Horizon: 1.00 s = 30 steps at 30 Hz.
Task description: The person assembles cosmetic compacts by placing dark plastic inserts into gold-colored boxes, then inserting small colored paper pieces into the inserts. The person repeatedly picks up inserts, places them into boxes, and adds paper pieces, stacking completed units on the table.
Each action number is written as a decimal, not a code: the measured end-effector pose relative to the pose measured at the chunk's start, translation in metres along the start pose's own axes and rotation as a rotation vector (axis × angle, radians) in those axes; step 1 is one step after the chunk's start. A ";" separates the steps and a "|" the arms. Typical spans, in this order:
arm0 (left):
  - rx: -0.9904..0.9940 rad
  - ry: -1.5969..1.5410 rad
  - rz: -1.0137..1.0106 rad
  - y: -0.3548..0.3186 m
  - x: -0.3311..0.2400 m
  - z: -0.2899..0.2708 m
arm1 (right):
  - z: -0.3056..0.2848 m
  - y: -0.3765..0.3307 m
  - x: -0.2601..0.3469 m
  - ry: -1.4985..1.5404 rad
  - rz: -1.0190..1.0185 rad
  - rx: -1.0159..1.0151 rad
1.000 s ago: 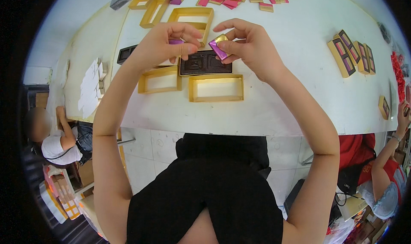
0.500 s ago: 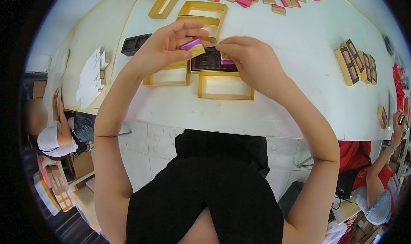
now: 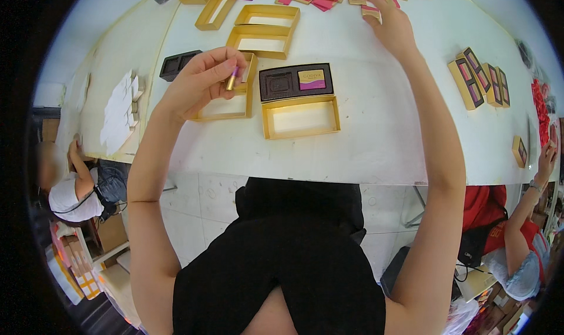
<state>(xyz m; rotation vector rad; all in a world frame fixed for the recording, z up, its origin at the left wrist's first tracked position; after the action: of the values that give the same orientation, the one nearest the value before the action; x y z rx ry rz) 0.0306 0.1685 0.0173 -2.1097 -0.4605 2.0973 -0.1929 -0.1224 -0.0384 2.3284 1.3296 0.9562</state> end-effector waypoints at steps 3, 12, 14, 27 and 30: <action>-0.053 0.187 0.085 -0.009 0.002 -0.003 | 0.021 0.009 -0.026 -0.129 0.068 0.175; -0.198 0.609 0.381 -0.017 0.007 0.010 | 0.006 -0.005 0.097 0.063 -0.193 0.047; -0.216 0.687 0.471 -0.017 0.011 0.013 | -0.003 -0.014 0.149 0.250 -0.047 0.105; -0.478 1.177 0.776 -0.052 0.030 0.027 | -0.012 -0.047 0.180 -0.055 -0.373 0.398; -0.528 1.236 0.765 -0.057 0.035 0.028 | 0.002 -0.071 0.173 0.024 -0.546 0.478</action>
<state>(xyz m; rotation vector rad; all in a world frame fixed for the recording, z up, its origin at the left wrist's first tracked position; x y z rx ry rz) -0.0051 0.2302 0.0003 -3.6807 0.0124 0.3587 -0.1774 0.0617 -0.0091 2.0428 2.2403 0.5317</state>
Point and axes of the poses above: each hand's wrist, its own y-axis towards the middle knuckle, its own z-axis out of the palm, x = y × z, the point moved 2 cm from there along y, towards the middle knuckle, and after that the axes turned 4 degrees about y, right-handed, at the moved point
